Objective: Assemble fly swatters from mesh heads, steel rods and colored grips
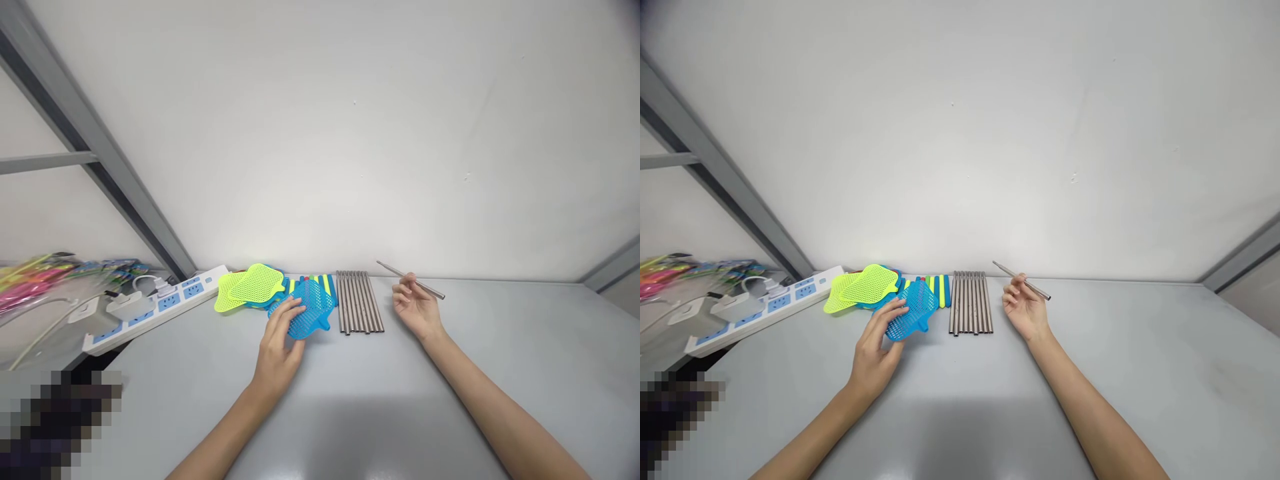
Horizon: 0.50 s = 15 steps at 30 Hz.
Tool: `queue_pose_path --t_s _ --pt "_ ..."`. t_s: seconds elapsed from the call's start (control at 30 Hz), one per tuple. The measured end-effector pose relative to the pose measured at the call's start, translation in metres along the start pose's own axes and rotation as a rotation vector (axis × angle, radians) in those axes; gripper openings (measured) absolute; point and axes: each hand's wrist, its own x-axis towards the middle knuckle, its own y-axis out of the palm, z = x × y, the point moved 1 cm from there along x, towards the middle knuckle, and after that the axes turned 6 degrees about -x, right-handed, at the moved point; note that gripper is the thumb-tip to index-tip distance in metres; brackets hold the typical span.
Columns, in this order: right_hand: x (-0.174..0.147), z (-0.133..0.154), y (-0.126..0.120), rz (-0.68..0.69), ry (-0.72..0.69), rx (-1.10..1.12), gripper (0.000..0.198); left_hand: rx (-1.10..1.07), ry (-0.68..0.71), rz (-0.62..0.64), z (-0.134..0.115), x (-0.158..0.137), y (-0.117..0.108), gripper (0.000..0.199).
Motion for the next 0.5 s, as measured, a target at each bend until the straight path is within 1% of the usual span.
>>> queue_pose_path --t_s 0.07,0.13,0.23,0.33,0.5 --pt "0.000 -0.001 -0.002 -0.024 0.005 -0.015 0.010 0.011 -0.013 0.003 0.001 0.000 0.000 0.034" --pt "0.001 -0.001 -0.004 -0.047 0.020 -0.044 0.009 0.019 -0.028 0.015 0.002 0.000 0.001 0.037" --pt "0.002 -0.004 -0.009 -0.073 0.056 -0.085 0.016 0.024 -0.041 0.039 0.006 0.000 0.002 0.043" --pt "0.003 -0.007 -0.010 -0.096 0.083 -0.130 0.020 0.026 -0.048 0.041 0.008 0.001 0.002 0.047" --pt "0.000 -0.014 -0.005 -0.110 0.147 -0.255 0.026 0.027 -0.066 0.060 0.010 0.000 0.003 0.050"
